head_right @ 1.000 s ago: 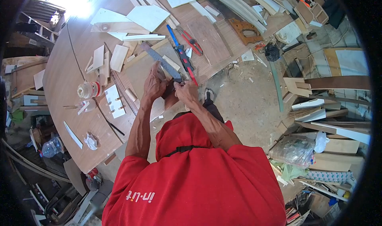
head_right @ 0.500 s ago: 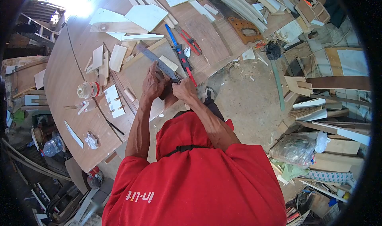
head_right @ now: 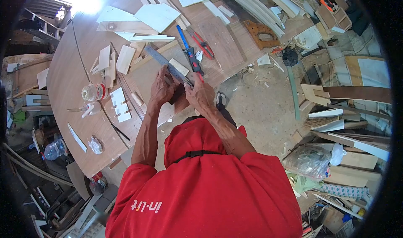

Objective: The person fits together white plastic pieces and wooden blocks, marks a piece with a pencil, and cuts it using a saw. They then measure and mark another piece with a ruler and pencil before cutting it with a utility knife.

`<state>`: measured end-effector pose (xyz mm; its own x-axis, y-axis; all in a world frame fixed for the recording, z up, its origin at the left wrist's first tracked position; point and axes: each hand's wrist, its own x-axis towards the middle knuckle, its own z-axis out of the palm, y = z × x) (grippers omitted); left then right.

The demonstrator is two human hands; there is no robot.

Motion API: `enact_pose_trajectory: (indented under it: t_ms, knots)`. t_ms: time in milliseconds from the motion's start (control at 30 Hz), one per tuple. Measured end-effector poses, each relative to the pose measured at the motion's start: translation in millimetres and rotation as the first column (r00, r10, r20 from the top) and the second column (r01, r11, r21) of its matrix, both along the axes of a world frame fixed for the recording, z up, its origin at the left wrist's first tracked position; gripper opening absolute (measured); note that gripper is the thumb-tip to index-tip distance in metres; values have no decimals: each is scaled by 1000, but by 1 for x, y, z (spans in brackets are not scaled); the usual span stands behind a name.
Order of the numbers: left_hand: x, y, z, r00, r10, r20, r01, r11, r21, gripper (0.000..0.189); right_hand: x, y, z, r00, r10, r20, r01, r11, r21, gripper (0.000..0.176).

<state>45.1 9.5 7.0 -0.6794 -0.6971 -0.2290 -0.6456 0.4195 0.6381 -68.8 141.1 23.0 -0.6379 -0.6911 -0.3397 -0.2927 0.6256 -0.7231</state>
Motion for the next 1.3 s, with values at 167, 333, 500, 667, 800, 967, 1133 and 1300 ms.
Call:
enact_pose_trajectory:
  t_ms: [167,333,500,667,800,967,1133,1300]
  knots:
    - [1,0,-4,1000,18,-12,-19,999,-26,85,3,-8,-7,968,165,-187,-158,986,54,34]
    - [1,-3,-10,1000,-19,-16,19,999,-48,91,4,-3,-18,957,170,-237,-190,980,-66,30]
    - [1,-3,-13,1000,-15,-4,15,999,-52,93,4,-5,-20,954,205,-221,-219,975,-41,29]
    - [2,-3,-19,1000,-9,-2,9,998,-65,95,4,-3,-26,977,110,-185,-155,956,-250,25]
    - [-1,-3,-14,1000,-7,-9,6,997,-83,94,-4,-7,-9,987,92,-133,-88,995,38,24]
    - [-5,-1,8,999,-20,51,21,999,-25,84,-20,-4,-12,967,236,-100,-234,972,29,28]
    - [-4,-2,7,998,-47,41,50,997,-60,84,-31,4,-28,938,309,-155,-326,940,-101,26]
    - [-4,1,8,999,11,32,-9,997,-72,86,-34,8,-29,852,380,-360,-490,821,-293,25]
